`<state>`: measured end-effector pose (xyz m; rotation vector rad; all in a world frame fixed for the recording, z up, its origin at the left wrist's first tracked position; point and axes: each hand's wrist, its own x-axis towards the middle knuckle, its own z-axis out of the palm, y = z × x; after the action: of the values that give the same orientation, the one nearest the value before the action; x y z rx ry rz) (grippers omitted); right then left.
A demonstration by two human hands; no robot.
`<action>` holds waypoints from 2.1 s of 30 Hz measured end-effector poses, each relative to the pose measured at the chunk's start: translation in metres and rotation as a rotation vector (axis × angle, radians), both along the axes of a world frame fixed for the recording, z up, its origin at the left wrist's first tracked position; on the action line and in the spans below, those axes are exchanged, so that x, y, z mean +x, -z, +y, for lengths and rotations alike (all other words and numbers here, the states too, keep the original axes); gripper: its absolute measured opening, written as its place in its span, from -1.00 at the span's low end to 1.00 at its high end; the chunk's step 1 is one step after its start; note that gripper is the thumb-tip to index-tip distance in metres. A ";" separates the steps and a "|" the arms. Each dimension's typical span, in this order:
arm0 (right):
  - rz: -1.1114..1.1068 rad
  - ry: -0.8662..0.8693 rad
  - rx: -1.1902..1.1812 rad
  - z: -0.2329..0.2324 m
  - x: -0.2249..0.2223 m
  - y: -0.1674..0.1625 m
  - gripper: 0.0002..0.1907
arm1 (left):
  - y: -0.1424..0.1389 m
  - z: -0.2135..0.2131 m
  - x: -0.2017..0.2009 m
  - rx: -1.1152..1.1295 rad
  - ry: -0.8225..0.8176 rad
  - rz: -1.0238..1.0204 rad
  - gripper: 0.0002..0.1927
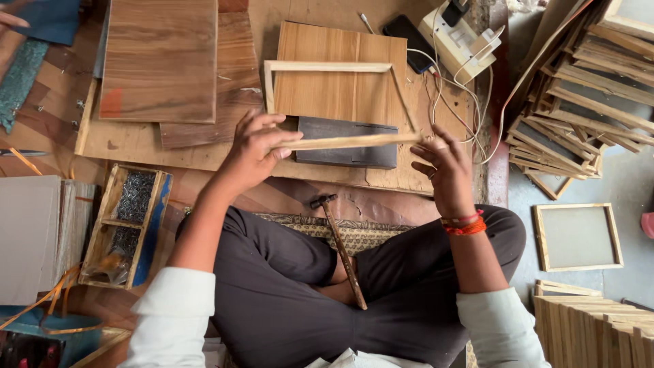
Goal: The person sits on the floor and assembles picture frames by placing a wooden frame over a board, then using a hammer to drive nails into the frame edges. The person repeatedly picks up frames, aligns them, and hammers nails to secure them.
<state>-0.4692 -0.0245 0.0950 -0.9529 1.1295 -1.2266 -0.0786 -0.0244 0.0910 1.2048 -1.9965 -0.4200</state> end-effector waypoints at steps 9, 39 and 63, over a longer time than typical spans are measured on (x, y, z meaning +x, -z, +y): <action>0.748 -0.036 -0.280 -0.013 0.006 0.046 -0.45 | 0.047 0.004 0.017 -0.082 -0.169 -0.002 -0.70; 1.058 -0.185 -0.568 0.010 0.042 0.061 -0.55 | 0.121 0.259 0.328 -0.452 -1.267 1.872 -0.82; 0.845 -0.532 -0.533 0.063 0.134 0.009 -0.61 | 0.098 0.054 0.258 0.070 -0.810 2.060 -0.60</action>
<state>-0.3357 0.0381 0.0859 -2.1521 1.0554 -0.6739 0.1795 0.0297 -0.0071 0.7140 0.2582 -0.7651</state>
